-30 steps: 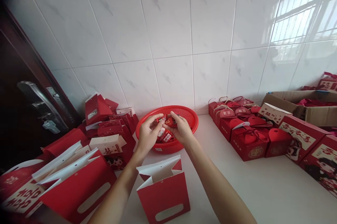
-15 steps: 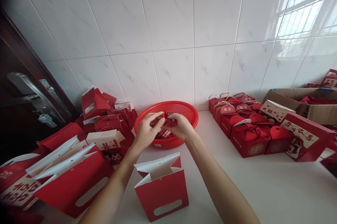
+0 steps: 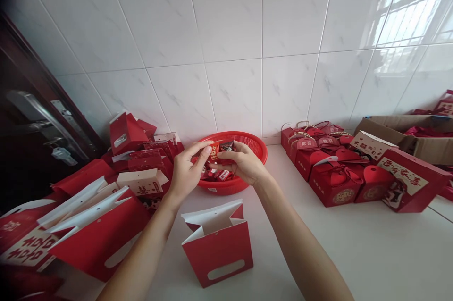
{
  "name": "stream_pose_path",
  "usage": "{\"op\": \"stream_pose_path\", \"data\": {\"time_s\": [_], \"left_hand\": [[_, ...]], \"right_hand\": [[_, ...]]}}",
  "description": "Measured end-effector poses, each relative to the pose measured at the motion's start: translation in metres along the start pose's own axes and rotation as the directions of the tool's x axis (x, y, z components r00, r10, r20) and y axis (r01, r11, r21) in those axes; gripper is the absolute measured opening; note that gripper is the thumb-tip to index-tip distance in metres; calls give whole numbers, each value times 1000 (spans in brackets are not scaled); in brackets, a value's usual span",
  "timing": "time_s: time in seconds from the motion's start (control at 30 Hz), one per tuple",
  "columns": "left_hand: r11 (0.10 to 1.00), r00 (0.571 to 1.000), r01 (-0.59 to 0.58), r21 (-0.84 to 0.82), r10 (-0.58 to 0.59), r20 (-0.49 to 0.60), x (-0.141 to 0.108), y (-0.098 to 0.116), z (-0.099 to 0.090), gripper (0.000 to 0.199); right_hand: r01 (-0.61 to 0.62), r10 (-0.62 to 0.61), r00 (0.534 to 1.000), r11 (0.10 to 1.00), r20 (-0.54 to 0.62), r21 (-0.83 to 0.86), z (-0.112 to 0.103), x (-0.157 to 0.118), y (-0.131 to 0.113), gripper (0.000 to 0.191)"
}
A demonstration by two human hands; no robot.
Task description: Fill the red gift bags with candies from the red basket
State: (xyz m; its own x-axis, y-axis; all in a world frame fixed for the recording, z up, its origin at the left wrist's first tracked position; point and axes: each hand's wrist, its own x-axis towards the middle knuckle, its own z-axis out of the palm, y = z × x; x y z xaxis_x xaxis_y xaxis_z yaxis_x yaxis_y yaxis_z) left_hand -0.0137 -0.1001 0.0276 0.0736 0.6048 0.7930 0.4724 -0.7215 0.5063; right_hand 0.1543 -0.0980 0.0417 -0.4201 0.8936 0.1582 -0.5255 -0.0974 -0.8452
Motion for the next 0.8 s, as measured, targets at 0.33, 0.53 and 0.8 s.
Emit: {"op": "stream_pose_path", "data": {"time_s": [0.33, 0.53, 0.8], "left_hand": [[939, 985, 159, -304, -170, -9, -1, 28, -11, 46], [931, 987, 139, -336, -156, -25, -3, 34, -13, 49], [951, 990, 125, -282, -137, -23, -6, 38, -13, 47]], "right_hand": [[62, -48, 987, 994, 153, -92, 9, -22, -23, 33], [44, -32, 992, 995, 125, -95, 8, -27, -29, 38], [28, -9, 987, 993, 158, -117, 4, -29, -33, 39]]}}
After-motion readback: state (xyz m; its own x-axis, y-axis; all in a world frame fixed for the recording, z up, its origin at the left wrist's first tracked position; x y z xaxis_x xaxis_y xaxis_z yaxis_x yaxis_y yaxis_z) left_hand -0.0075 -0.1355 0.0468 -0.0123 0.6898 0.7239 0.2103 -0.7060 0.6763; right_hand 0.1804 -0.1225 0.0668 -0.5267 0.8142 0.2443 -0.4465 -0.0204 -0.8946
